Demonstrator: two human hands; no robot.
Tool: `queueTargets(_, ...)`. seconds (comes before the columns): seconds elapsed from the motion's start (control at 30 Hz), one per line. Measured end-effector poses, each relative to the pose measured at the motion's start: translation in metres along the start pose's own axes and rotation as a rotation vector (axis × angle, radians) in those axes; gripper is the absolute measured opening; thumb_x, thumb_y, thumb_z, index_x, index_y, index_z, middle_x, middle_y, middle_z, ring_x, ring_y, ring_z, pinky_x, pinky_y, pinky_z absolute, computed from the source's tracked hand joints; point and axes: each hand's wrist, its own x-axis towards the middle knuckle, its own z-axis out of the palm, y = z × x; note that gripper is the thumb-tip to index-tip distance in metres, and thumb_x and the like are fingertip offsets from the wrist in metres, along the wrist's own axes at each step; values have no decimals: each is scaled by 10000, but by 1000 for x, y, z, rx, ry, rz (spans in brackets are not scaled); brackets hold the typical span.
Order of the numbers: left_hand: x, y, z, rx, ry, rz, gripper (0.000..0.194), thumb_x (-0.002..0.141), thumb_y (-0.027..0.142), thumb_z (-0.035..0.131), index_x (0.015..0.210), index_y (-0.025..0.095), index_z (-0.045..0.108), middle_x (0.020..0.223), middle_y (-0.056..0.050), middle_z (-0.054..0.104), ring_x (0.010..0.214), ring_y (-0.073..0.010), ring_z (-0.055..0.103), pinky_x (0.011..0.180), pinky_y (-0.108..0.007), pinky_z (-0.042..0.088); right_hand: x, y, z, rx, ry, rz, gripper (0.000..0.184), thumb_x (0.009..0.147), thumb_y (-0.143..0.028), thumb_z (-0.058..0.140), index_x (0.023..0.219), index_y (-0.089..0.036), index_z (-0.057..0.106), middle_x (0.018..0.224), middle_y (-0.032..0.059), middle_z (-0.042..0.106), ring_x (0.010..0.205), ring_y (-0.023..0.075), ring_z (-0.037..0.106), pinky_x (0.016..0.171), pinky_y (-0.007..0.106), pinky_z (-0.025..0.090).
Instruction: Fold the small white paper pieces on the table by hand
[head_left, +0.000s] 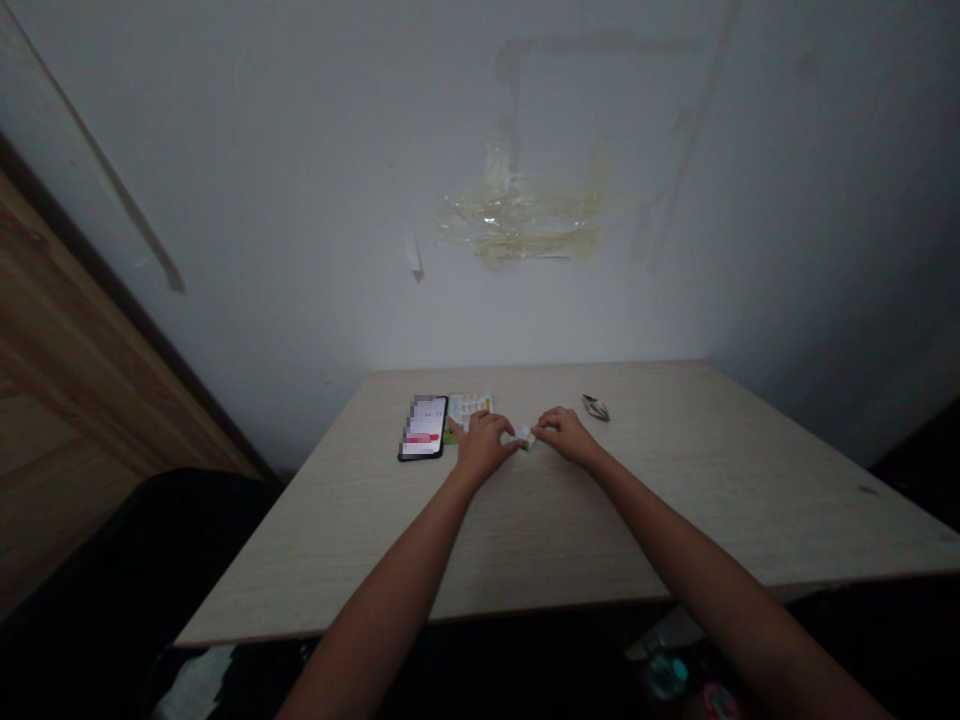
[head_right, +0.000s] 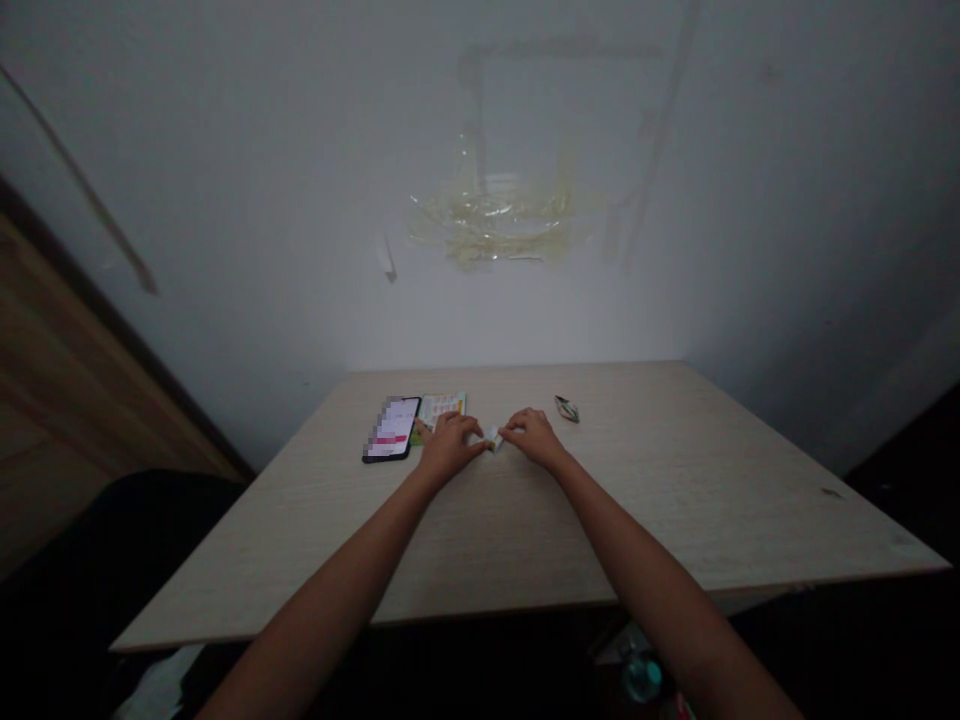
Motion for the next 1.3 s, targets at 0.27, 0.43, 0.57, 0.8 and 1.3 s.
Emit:
queueTargets(0.27, 2, -2, 8, -84, 37, -48, 311, 795, 464, 714, 1055, 293, 711, 1235, -66, 680, 1297, -334, 454, 1119, -728, -11, 3, -6, -3, 156, -18, 46, 196, 783, -354, 676, 804, -181, 766, 865, 76, 737, 877, 216, 663, 872, 355, 482)
queueTargets(0.43, 5, 0, 6, -181, 57, -133, 280, 826, 440, 666, 1053, 291, 732, 1205, -69, 704, 1238, -315, 531, 1126, -706, 6, 3, -14, -8, 255, 5, 70, 227, 777, -380, 676, 831, -178, 762, 884, 81, 754, 877, 230, 684, 872, 373, 500)
queueTargets(0.57, 6, 4, 0, -274, 35, -171, 230, 829, 397, 656, 1011, 292, 750, 1008, -50, 772, 1050, -272, 651, 1146, -670, 10, 1, -19, -10, 361, -33, 117, 268, 779, -404, 666, 888, -181, 766, 914, 71, 766, 893, 236, 697, 900, 389, 509)
queueTargets(0.8, 6, 5, -4, -347, 52, -167, 166, 821, 340, 668, 955, 287, 749, 916, -19, 781, 1034, -269, 667, 1140, -675, -11, 1, -18, -10, 518, -135, 149, 368, 782, -439, 653, 1013, -175, 766, 1046, 92, 758, 970, 264, 701, 947, 436, 511)
queueTargets(1.3, 7, 4, -3, -409, 22, -157, 149, 816, 295, 661, 940, 272, 742, 897, -16, 784, 1048, -269, 661, 1124, -689, -41, 1, -23, -13, 438, -128, 101, 314, 763, -417, 673, 909, -163, 785, 934, 85, 773, 886, 260, 706, 884, 400, 521)
